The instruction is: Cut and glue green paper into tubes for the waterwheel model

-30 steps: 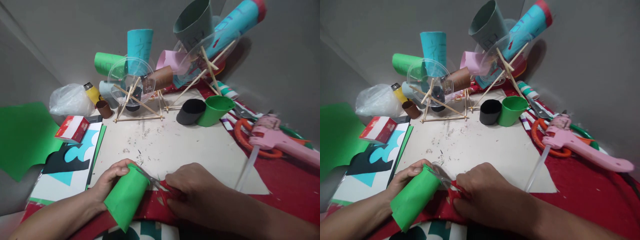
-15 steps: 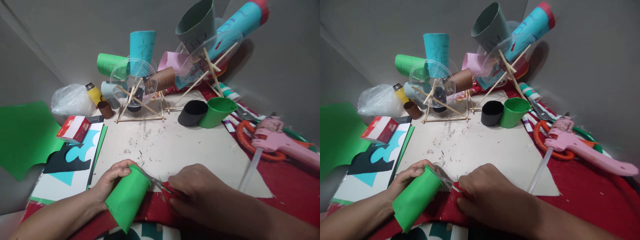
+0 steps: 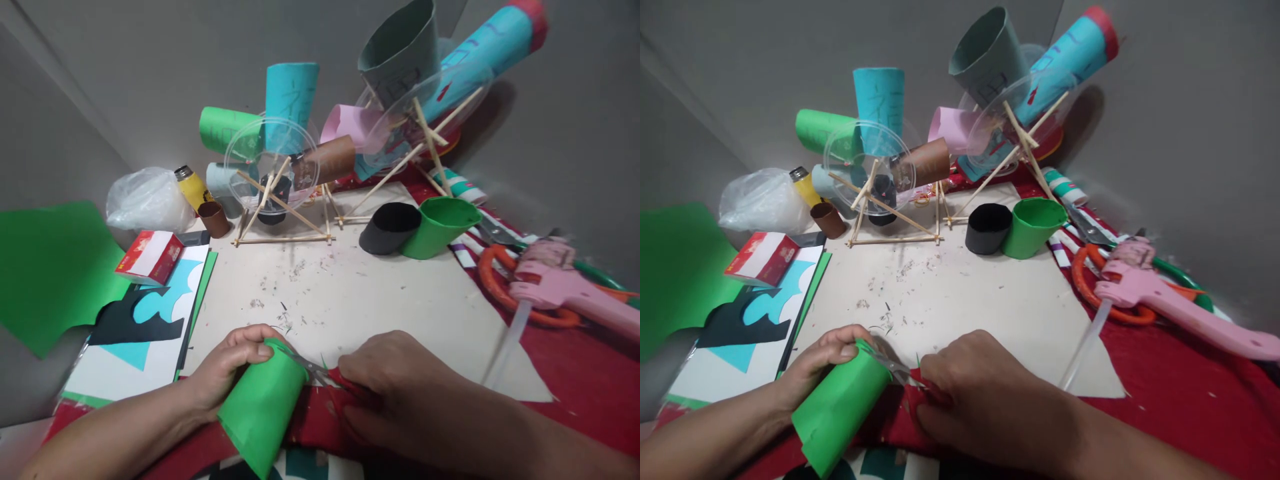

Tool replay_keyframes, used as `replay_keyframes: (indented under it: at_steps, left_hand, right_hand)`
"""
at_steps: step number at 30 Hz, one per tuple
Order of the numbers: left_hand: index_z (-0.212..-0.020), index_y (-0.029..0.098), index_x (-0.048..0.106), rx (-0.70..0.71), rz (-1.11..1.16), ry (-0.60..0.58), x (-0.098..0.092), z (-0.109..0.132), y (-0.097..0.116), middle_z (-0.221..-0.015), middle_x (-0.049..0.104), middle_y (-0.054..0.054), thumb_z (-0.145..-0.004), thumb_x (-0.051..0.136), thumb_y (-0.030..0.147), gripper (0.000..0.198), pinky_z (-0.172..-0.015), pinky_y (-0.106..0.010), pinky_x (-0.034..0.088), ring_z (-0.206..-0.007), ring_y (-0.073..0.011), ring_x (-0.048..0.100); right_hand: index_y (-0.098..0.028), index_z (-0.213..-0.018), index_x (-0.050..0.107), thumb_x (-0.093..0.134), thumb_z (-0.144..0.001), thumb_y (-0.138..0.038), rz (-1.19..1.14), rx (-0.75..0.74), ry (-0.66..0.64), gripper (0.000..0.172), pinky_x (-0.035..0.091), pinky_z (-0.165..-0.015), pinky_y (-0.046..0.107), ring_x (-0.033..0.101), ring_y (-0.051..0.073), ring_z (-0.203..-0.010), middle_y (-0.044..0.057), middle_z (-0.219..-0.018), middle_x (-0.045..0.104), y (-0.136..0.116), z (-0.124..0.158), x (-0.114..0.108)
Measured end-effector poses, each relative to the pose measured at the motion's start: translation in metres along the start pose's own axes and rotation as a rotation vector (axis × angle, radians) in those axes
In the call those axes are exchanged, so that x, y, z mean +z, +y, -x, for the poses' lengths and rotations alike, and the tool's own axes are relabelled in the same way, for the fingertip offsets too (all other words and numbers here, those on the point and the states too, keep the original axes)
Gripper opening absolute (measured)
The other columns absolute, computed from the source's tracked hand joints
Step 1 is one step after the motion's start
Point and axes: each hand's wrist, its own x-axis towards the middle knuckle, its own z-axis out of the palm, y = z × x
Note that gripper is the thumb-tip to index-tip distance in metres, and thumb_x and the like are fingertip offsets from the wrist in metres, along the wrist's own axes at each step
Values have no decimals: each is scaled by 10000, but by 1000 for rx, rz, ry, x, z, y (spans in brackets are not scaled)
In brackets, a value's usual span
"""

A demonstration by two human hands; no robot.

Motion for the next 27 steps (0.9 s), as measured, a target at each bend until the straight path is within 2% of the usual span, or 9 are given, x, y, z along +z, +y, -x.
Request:
replay_keyframes:
  at_steps: [7,11,15,19,21,22,25,27]
  left_hand:
    - [-902,145,753,15,-25,-9,1,1,2,-848,724,-75,-700,779,368,302,-689,-258,448,-701,-160,620]
    - [-927,134,745,39,-12,-7,0,1,3,-841,721,-75,-762,758,398,312,-716,-268,462,-726,-169,633]
    - [-932,131,737,58,157,41,-4,-2,0,-874,734,-78,-807,733,385,283,-792,-305,495,-816,-210,671]
    - [-926,136,718,-82,372,163,-11,-6,-4,-888,748,-61,-808,743,305,208,-823,-305,501,-828,-208,693]
    - [-941,130,706,-192,420,106,-12,-8,-5,-872,754,-71,-827,720,336,236,-779,-299,505,-772,-203,696]
    - [-960,122,703,-235,430,35,-12,-8,-5,-877,758,-87,-831,708,381,289,-735,-291,505,-744,-204,696]
    - [-1030,63,697,-288,429,-188,-11,-9,-7,-939,760,-169,-818,660,546,529,-626,-262,488,-710,-210,699]
    - [-1048,10,697,-316,412,-272,-11,-10,-10,-929,755,-199,-809,604,638,678,-593,-253,486,-698,-209,700]
  right_hand:
    - [-189,-628,527,539,-741,-126,-28,4,8,130,194,-546,297,411,102,-504,-26,-553,599,3,3,1]
    - [-185,-608,475,537,-737,-103,-117,15,-9,165,185,-525,272,315,86,-503,-67,-521,461,6,1,-2]
    - [-198,-569,331,536,-731,-98,-347,94,-65,280,168,-465,239,236,73,-481,-98,-501,273,10,-4,-3]
    - [-218,-555,292,509,-734,-92,-646,211,-147,309,188,-438,223,253,71,-477,-100,-493,291,11,-7,-3]
    - [-221,-551,285,526,-748,-108,-692,246,-160,331,184,-438,228,247,72,-477,-101,-485,295,11,-8,-2]
    - [-221,-550,281,540,-755,-118,-689,255,-157,346,181,-438,230,242,73,-478,-101,-483,289,11,-8,-1]
    - [-217,-551,276,567,-773,-142,-656,251,-137,373,178,-441,233,235,74,-487,-99,-495,267,12,-7,4]
    - [-215,-553,279,575,-786,-160,-651,246,-135,381,177,-441,235,240,75,-489,-96,-501,270,14,-7,8]
